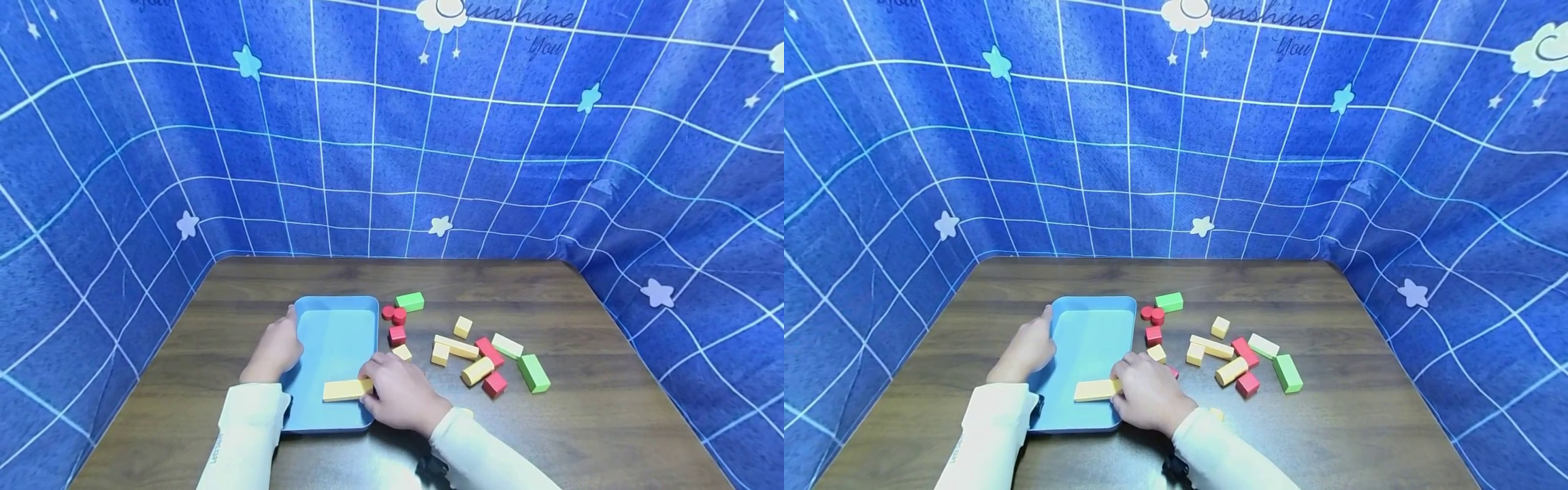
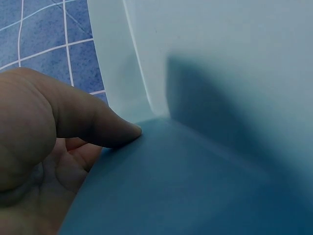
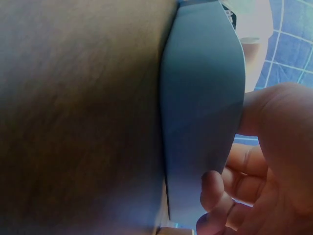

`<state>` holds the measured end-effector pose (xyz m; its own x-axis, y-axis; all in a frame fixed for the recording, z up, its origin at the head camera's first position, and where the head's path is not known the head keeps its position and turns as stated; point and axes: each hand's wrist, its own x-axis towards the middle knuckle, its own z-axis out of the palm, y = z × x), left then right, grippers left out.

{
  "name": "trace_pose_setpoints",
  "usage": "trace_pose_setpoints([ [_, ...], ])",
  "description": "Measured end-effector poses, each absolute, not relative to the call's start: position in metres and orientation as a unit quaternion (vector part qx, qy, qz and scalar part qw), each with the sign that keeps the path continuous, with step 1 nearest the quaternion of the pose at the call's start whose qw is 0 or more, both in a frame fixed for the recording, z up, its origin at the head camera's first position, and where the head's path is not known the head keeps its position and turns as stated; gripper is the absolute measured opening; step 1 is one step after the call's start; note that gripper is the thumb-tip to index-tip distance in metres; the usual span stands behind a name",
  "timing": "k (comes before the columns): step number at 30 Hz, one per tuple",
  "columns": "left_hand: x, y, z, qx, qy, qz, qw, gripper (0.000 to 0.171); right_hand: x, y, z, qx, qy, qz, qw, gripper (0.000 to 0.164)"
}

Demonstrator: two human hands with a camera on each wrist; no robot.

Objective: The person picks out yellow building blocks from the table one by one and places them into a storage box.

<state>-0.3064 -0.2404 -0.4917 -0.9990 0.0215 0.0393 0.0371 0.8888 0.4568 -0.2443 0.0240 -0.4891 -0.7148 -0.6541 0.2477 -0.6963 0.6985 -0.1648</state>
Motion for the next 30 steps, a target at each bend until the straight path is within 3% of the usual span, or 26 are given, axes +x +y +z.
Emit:
trace_pose_setpoints([
  [30,-0.3058,-0.241,-0.4924,-0.015,-0.972,-0.234,0.015,0.073,-0.2456,0.0193,-0.4911,0.349,-0.927,0.125,0.062,0.019],
])
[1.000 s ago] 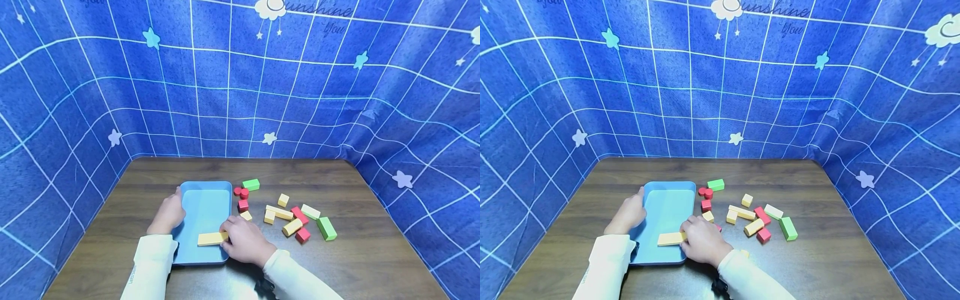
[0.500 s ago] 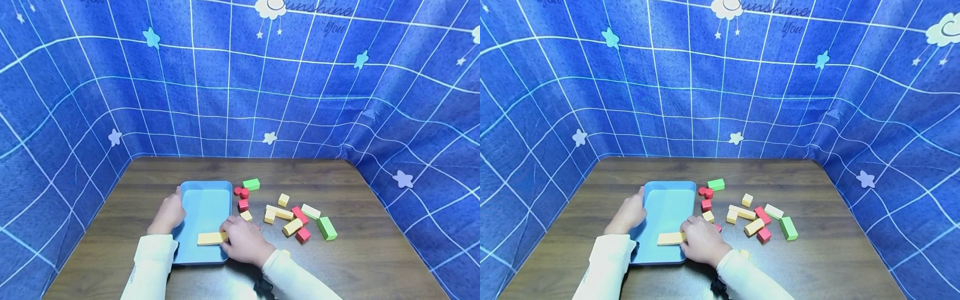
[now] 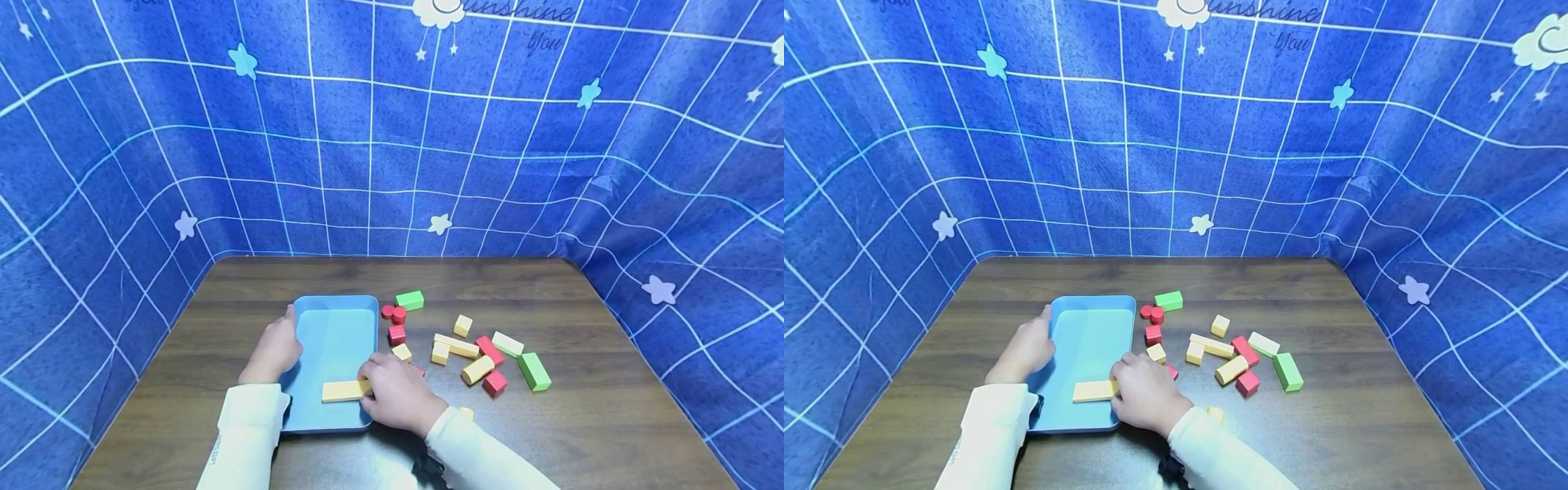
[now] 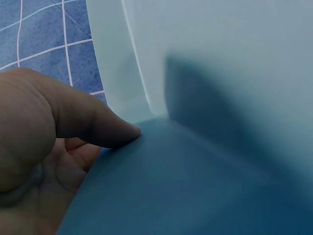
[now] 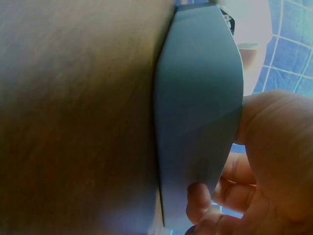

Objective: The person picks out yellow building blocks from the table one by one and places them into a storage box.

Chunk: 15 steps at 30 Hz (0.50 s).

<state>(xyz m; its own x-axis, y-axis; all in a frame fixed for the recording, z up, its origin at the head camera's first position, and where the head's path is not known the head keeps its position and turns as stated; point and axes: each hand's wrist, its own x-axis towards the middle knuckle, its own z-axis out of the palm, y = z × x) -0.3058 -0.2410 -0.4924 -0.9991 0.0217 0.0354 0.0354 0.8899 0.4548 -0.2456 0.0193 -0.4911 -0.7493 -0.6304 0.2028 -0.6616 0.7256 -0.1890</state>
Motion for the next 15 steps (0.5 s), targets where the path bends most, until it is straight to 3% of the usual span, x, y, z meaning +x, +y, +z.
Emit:
trace_pose_setpoints([
  [15,-0.305,-0.24,-0.491,-0.016,-0.97,-0.243,0.013,0.073,-0.257,0.035,-0.467,0.349,-0.908,0.17,0.154,0.019],
])
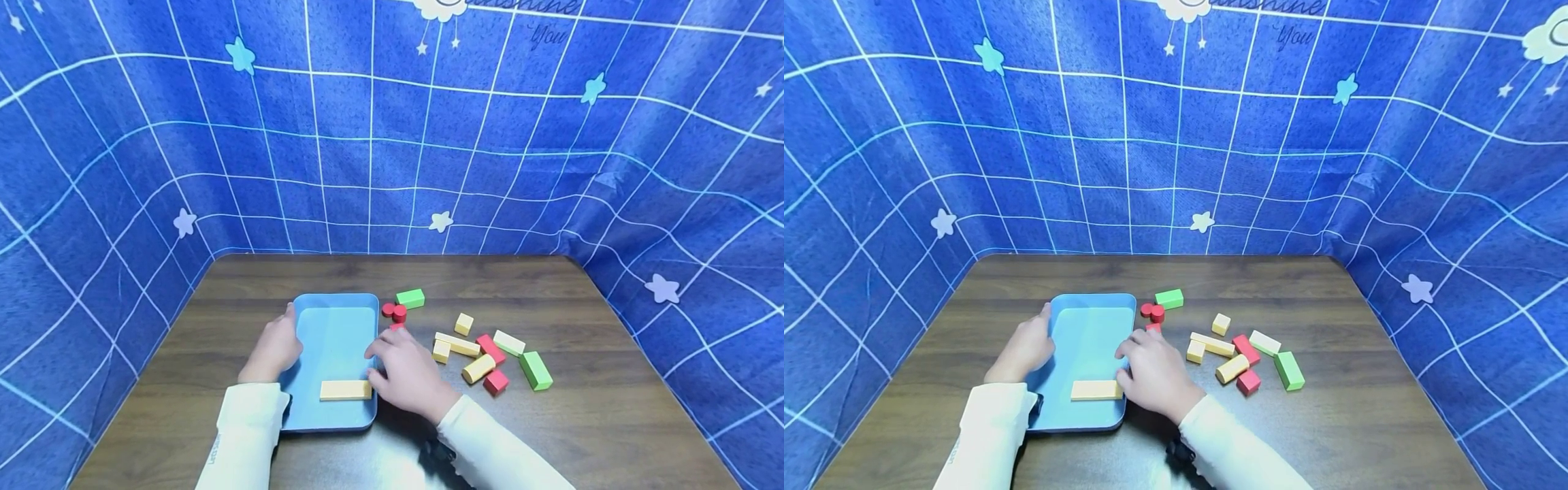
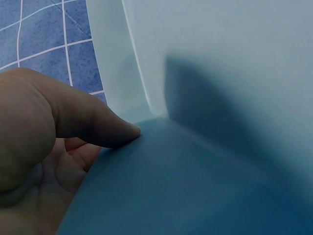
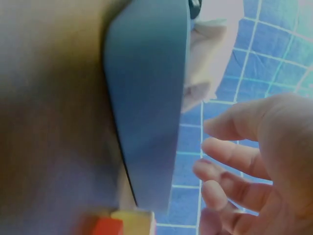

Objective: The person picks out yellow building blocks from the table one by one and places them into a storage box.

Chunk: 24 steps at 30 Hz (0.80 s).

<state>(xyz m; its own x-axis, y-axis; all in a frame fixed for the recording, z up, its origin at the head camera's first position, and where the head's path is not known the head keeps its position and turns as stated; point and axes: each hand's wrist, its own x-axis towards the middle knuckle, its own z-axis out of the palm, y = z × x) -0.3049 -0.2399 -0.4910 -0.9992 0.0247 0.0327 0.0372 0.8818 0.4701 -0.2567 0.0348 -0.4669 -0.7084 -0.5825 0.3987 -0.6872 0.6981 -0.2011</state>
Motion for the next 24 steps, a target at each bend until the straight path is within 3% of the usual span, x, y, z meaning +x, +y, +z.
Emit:
trace_pose_setpoints([
  [12,-0.305,-0.239,-0.49,-0.005,-0.969,-0.248,-0.002,0.073,-0.272,0.051,-0.47,0.296,-0.926,0.17,0.162,0.015],
  [24,-0.303,-0.237,-0.488,-0.002,-0.968,-0.253,0.0,0.07,-0.279,0.06,-0.48,0.262,-0.943,0.165,0.123,0.021],
])
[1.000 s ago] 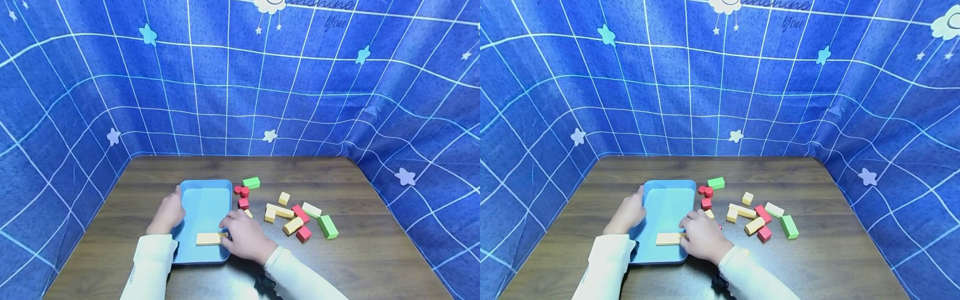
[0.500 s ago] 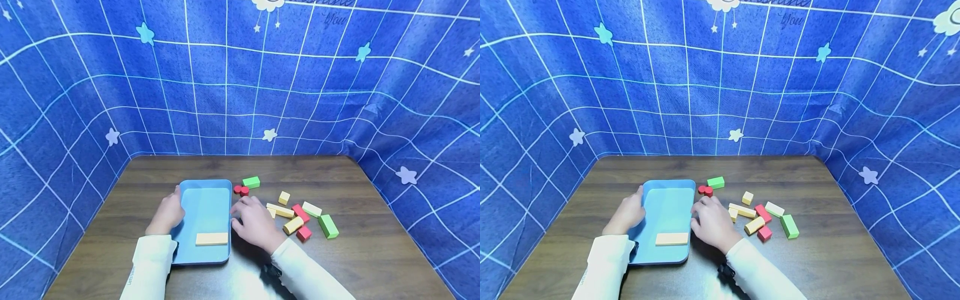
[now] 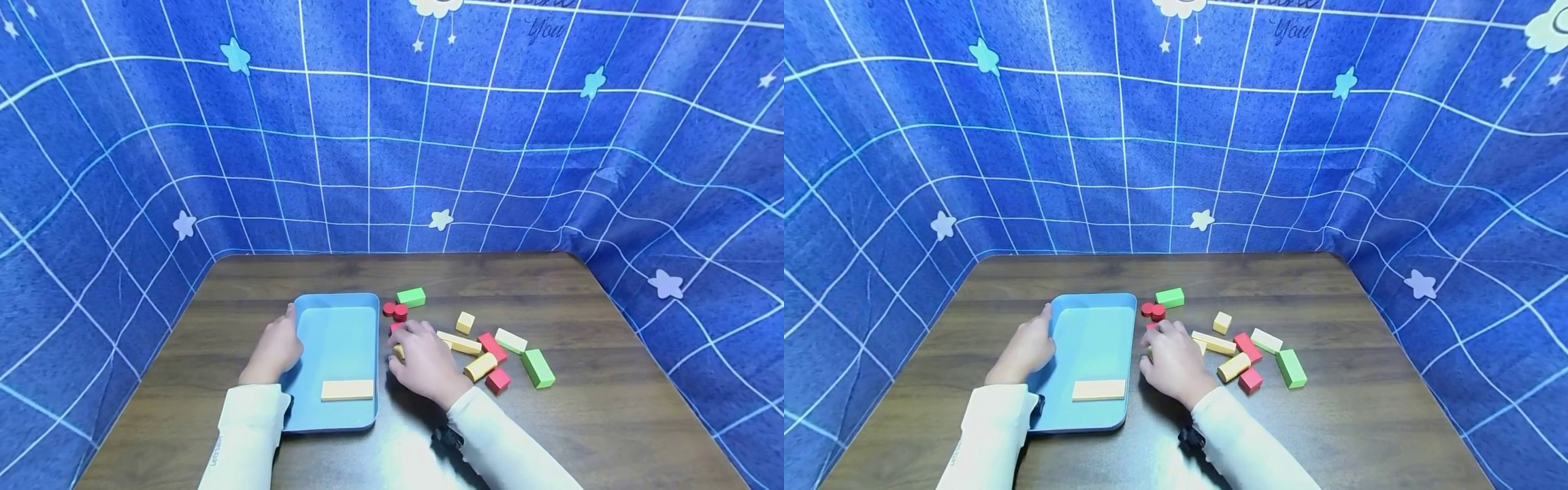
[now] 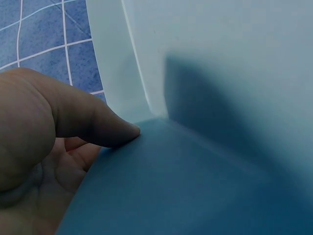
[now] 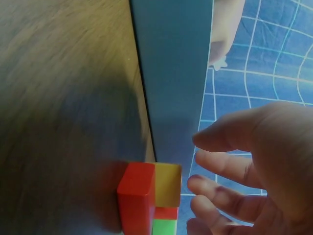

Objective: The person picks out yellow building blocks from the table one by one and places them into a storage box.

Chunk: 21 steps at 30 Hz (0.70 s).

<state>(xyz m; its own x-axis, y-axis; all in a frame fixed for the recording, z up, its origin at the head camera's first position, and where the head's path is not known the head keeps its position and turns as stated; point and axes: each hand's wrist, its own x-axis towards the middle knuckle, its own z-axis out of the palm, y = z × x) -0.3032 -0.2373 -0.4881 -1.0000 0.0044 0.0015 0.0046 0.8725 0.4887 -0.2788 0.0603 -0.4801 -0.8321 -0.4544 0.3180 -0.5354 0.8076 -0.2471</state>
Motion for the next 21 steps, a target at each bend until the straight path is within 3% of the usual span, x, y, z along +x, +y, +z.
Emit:
trace_pose_setpoints([
  [21,-0.305,-0.238,-0.4896,0.001,-0.968,-0.252,0.0,0.069,-0.2814,0.0616,-0.4883,0.24,-0.956,0.153,0.077,0.031],
])
